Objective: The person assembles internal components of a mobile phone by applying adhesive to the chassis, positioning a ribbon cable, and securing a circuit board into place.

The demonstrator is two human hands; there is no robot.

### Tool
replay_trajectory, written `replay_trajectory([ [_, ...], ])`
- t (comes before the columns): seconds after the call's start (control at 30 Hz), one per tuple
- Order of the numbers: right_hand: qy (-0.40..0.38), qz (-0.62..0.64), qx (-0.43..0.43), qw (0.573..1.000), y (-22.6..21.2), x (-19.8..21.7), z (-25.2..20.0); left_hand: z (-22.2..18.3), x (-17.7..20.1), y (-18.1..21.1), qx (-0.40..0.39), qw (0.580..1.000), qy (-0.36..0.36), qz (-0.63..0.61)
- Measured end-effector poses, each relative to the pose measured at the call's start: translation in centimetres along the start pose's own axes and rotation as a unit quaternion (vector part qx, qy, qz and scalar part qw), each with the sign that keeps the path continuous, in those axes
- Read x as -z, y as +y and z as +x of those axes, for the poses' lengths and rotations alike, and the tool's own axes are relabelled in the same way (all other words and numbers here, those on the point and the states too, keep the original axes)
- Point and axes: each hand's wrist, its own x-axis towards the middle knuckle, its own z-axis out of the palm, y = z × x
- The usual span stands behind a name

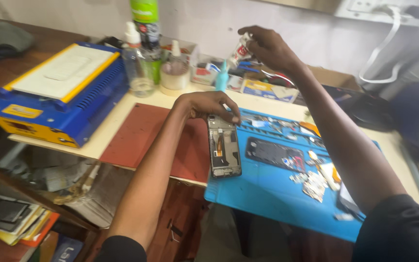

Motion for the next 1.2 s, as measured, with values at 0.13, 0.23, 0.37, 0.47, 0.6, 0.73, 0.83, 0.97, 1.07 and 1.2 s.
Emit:
replay_trajectory([
  [0.13, -0.016, 0.036, -0.047, 0.998, -0.9, 1.2, -7.9, 4.3, -4.3, 0.7, 0.004, 0.996, -0.021, 0.083],
  [0.23, -0.009, 0.037, -0.054, 0.998, -1.0, 1.9, -12.6, 7.2, -6.5, 0.8, 0.017, 0.995, -0.042, 0.093],
  [0.37, 0.042, 0.063, -0.070, 0.995, -0.2, 2.9, -17.3, 10.1, -7.6, 0.6, -0.050, 0.980, -0.058, 0.186],
  [0.47, 0.070, 0.084, -0.087, 0.990, 1.0, 3.2, -19.6, 11.0, -8.0, 0.3, -0.040, 0.974, -0.050, 0.217],
  [0.6, 0.113, 0.048, -0.126, 0.984, 2.3, 2.9, -21.4, 11.7, -8.1, 0.1, -0.035, 0.974, -0.046, 0.220],
  [0.73, 0.149, 0.046, -0.108, 0.982, 3.7, 1.8, -22.1, 12.2, -8.1, -0.1, -0.029, 0.976, -0.066, 0.206],
  [0.83, 0.175, 0.103, -0.077, 0.976, 4.6, 0.6, -22.5, 12.5, -7.8, -0.1, -0.029, 0.967, -0.064, 0.243],
  [0.97, 0.150, 0.199, -0.101, 0.963, 5.4, 0.2, -22.6, 13.5, -6.6, 0.7, -0.063, 0.992, 0.052, 0.093],
  [1.07, 0.156, 0.145, -0.102, 0.972, 5.7, -0.1, -22.7, 13.7, -6.9, 1.3, -0.040, 0.985, 0.136, -0.103],
  [1.2, 0.176, 0.173, -0.066, 0.967, 5.6, -0.1, -22.7, 13.8, -8.9, 2.1, -0.067, 0.972, 0.171, -0.150],
])
